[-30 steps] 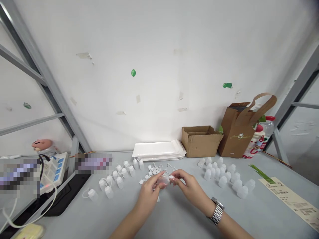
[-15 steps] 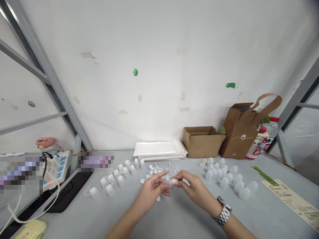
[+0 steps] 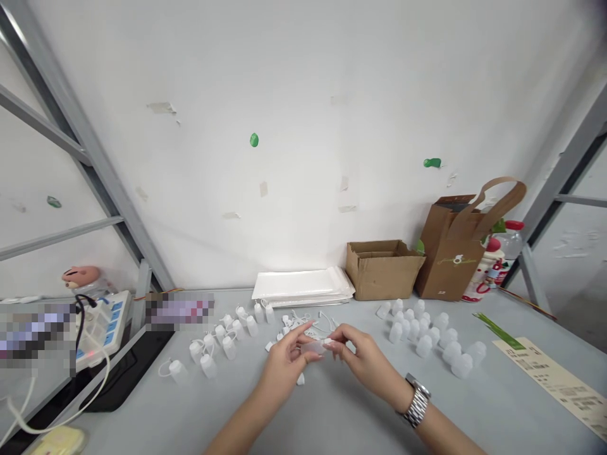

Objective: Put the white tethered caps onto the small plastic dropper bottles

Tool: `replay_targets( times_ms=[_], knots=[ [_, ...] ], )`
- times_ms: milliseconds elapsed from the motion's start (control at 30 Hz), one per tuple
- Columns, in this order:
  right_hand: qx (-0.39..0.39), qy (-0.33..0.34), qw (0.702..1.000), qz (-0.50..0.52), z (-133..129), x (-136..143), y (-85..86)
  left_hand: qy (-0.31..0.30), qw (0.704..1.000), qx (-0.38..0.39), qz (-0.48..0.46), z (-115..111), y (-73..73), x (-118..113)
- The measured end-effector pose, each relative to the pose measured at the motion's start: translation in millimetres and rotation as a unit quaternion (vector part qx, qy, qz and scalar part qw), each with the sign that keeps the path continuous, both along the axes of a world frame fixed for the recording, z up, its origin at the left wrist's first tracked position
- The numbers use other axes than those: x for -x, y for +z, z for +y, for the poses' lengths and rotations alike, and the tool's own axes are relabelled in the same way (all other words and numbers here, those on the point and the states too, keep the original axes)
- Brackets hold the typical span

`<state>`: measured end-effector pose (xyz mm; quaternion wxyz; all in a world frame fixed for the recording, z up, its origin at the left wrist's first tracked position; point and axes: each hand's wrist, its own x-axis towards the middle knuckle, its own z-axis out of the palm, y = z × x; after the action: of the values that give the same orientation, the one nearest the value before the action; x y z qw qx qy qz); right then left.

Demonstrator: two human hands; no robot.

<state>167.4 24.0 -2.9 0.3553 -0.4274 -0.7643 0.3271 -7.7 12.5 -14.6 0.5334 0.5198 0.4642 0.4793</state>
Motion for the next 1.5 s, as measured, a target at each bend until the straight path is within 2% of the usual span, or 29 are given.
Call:
replay_targets(
  times_ms=[133, 300, 367, 567, 633, 767, 933, 1067, 1233, 1400, 1500],
  knots=[
    [-0.01, -0.053, 0.998, -0.045, 2, 3, -5.9, 0.008, 0.999, -0.011, 0.046, -2, -2.6, -1],
    [-0.006, 0.017, 1.0, 0.012, 2, -1, 0.5, 0.008, 1.0, 0.0, 0.017, 0, -2.3, -1],
    [-0.004, 0.021, 1.0, 0.012, 2, 0, 0.5, 0.004, 1.0, -0.005, 0.013, 1, -3.8, -1],
    [0.036, -0.036, 0.999, 0.003, 1, 10, -14.5, 0.041, 0.985, -0.108, 0.127, -2, -11.3, 1],
    [0.065, -0.029, 0.997, 0.026, 3, 11, -17.2, 0.051, 0.987, -0.104, 0.114, -2, -11.1, 0],
    [0.107, 0.009, 0.989, 0.106, 6, 9, -16.5, 0.056, 0.997, -0.048, 0.031, 0, -4.4, -1],
    [0.086, 0.038, 0.987, 0.132, 6, 5, -11.6, 0.044, 0.998, -0.002, -0.045, 3, 7.5, 0],
    [0.046, 0.013, 0.989, 0.137, 4, 3, -6.7, 0.033, 0.998, 0.019, -0.058, 3, 11.6, 0],
    [-0.002, 0.004, 0.998, 0.056, 3, 0, -2.6, 0.025, 0.998, 0.013, -0.056, 3, 10.1, 1],
    [0.072, -0.019, 0.99, 0.117, 3, 4, 1.1, 0.032, 0.998, 0.013, -0.047, 4, 9.2, 0],
    [0.089, -0.001, 0.992, 0.092, 2, 6, 3.0, 0.025, 0.999, 0.01, -0.044, 4, 8.6, 0]
  ],
)
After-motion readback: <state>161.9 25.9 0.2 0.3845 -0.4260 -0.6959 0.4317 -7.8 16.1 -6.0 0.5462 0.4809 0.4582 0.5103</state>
